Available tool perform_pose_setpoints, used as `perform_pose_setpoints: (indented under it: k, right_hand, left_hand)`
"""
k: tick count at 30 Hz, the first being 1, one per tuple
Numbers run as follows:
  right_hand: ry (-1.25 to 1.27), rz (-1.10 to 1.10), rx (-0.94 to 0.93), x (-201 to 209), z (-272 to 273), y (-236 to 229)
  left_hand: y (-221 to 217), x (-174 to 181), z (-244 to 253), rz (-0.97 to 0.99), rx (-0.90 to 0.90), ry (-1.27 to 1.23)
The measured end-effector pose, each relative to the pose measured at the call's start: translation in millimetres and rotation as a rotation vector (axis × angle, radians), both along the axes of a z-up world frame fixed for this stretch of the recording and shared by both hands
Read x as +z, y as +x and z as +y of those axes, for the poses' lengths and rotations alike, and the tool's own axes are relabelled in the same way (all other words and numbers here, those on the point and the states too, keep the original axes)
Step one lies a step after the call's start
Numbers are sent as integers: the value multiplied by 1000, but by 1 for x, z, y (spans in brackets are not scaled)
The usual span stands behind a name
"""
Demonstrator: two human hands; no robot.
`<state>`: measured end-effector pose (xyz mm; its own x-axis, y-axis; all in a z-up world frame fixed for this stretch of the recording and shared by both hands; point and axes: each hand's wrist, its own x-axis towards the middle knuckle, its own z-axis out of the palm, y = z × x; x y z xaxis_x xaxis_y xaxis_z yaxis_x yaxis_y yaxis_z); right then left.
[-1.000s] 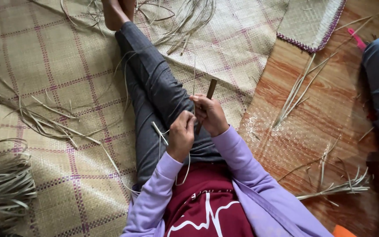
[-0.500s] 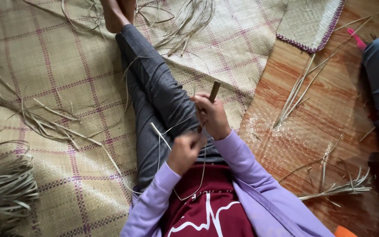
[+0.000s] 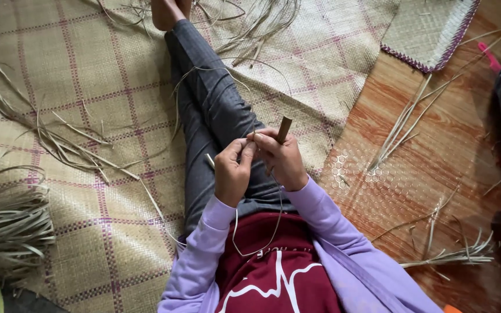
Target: A person is sitting on the floor weaving thin fiber strips into a craft project.
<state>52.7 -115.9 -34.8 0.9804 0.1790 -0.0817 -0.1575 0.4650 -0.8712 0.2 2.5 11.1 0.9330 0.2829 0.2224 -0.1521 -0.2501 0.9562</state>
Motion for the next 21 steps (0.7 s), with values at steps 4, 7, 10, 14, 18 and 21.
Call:
perform_pose_setpoints:
  k: [4,7,10,14,18,21]
  right_hand:
    - [3,15,0,5,-1,0]
    - [3,8,19,8,1,0]
    - [31,16,47,-3,0,2]
    - [45,28,28,-1,-2,1]
    - [73,70,44,-3,-4,0]
    - [92,77,37,-11,-7,5]
  left_hand:
    - [1,-5,1,-14,4,45]
    - [0,0,2,-15,-15,39]
    - [-2,-6,4,-13,-51,-39]
    - [-2,3,3,-39,-83,28]
    - [-2,-3,5,-103,-107,169]
    - [-6,-15,2,-129,-132,224]
